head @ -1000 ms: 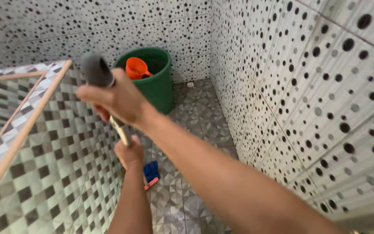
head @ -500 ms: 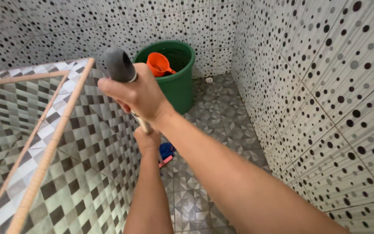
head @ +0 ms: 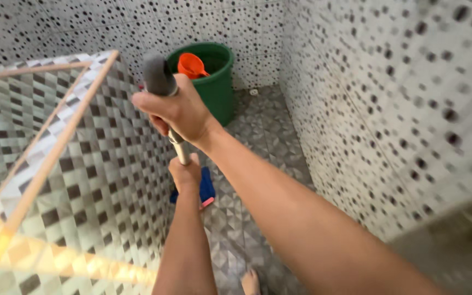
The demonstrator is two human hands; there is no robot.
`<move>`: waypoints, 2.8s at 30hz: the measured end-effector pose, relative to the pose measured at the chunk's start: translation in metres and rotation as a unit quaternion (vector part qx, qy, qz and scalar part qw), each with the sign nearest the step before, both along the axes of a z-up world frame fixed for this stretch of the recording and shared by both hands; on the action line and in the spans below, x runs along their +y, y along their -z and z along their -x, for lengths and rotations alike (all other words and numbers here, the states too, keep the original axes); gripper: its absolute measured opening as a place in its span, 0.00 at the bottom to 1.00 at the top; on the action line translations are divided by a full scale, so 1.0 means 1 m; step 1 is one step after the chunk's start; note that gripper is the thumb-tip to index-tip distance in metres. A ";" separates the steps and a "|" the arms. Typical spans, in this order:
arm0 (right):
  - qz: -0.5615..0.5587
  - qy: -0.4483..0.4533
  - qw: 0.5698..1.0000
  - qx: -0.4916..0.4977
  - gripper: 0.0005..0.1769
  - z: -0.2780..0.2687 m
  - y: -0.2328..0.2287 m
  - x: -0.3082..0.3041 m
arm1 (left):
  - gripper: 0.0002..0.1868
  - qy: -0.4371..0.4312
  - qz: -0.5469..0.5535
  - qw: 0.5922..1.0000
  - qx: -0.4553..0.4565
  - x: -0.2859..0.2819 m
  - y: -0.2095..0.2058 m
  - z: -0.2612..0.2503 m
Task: The person mops a tiled bathroom floor using a blue flat mop. They repeatedly dip the mop into a green bucket containing an orange scoop and wring it out using the bucket's built-in wringer before continuing to mop the floor.
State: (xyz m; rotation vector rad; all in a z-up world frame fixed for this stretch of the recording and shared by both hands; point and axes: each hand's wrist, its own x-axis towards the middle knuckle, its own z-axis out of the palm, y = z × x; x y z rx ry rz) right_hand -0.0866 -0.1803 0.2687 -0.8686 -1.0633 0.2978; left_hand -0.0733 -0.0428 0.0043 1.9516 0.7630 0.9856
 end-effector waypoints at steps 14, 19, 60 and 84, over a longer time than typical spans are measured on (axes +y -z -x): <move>0.010 0.035 0.999 -0.009 0.16 0.102 -0.035 -0.064 | 0.14 0.007 -0.144 0.987 -0.076 -0.069 -0.009 0.104; 0.003 0.090 0.996 0.001 0.15 0.096 -0.029 -0.056 | 0.14 0.054 -0.055 0.995 -0.059 -0.059 -0.009 0.089; 0.066 0.111 0.992 0.003 0.15 0.230 0.024 -0.095 | 0.11 0.156 -0.044 0.982 -0.094 -0.082 0.039 0.199; 0.092 0.191 0.976 0.058 0.10 0.327 -0.024 -0.114 | 0.12 0.079 0.019 0.996 0.026 -0.141 -0.023 0.308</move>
